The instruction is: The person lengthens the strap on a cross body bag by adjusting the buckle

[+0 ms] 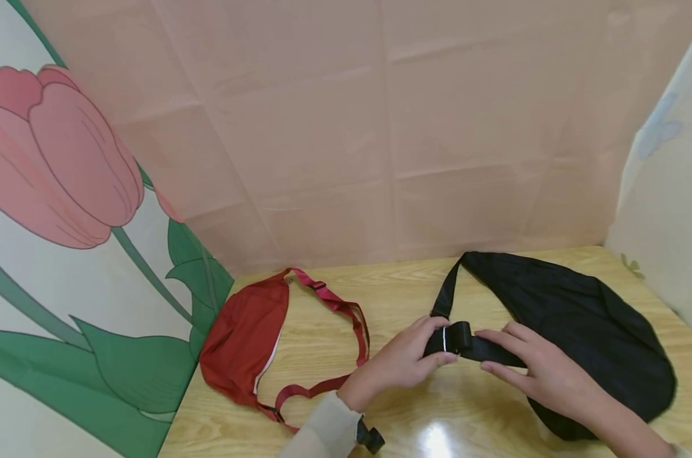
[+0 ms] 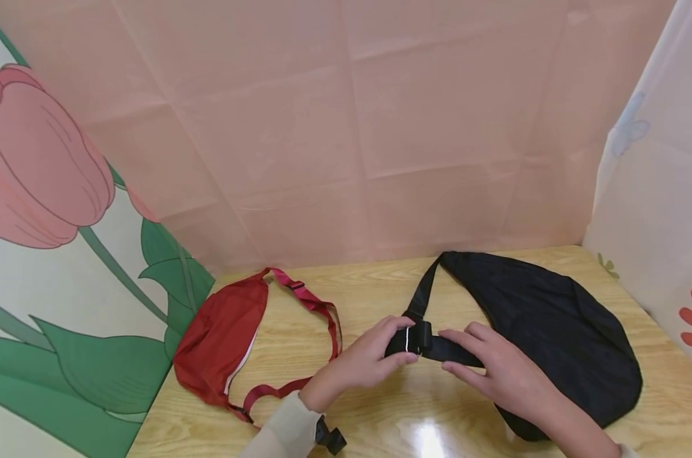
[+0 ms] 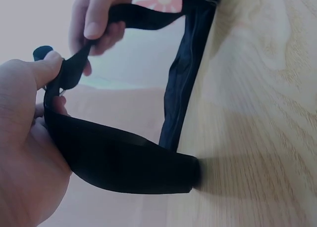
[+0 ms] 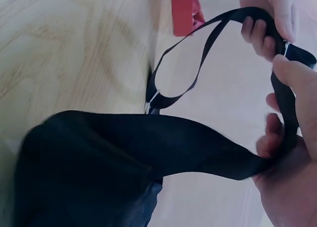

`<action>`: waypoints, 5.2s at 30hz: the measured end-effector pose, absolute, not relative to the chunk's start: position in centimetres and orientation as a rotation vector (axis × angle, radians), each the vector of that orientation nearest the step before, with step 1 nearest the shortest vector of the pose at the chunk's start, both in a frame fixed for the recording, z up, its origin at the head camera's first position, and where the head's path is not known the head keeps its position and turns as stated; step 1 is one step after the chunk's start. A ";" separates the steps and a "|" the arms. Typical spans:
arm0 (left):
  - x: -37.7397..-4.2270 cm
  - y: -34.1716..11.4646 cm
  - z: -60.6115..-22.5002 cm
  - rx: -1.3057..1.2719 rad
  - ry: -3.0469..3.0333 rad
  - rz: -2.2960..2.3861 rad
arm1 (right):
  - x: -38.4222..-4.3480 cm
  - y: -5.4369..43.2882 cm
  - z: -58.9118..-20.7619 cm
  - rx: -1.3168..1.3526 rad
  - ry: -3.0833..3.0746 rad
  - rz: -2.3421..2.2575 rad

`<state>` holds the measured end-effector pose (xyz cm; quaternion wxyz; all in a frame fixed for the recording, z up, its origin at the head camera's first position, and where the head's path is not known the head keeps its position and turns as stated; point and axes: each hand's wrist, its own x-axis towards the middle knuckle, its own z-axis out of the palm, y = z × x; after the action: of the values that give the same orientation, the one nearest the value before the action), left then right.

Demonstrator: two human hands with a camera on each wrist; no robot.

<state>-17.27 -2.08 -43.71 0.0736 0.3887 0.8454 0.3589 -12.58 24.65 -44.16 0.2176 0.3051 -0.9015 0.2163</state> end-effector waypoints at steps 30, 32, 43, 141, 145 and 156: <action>-17.5 -2.8 -43.4 1.186 2.578 1.027 | -12.8 25.2 -44.0 0.828 -2.507 0.562; -17.5 -2.9 -43.4 1.167 2.570 1.041 | -12.9 25.4 -44.0 0.832 -2.498 0.561; -17.6 -3.1 -43.5 1.198 2.577 1.064 | -12.8 25.8 -44.4 0.827 -2.498 0.566; -16.2 -6.8 -45.6 1.251 2.909 -0.019 | -10.9 22.9 -47.6 1.212 -3.011 0.946; -15.5 -7.0 -46.4 1.253 2.909 -0.126 | -10.4 21.8 -49.1 1.402 -3.041 1.099; -14.2 -7.6 -47.6 1.250 2.887 -0.090 | -10.7 22.9 -47.9 1.372 -3.040 1.069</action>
<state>-14.18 -7.56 -47.57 -0.0030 0.3972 0.9173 -0.0287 -10.73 22.93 -47.89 -0.1793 0.3854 -0.8539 0.3003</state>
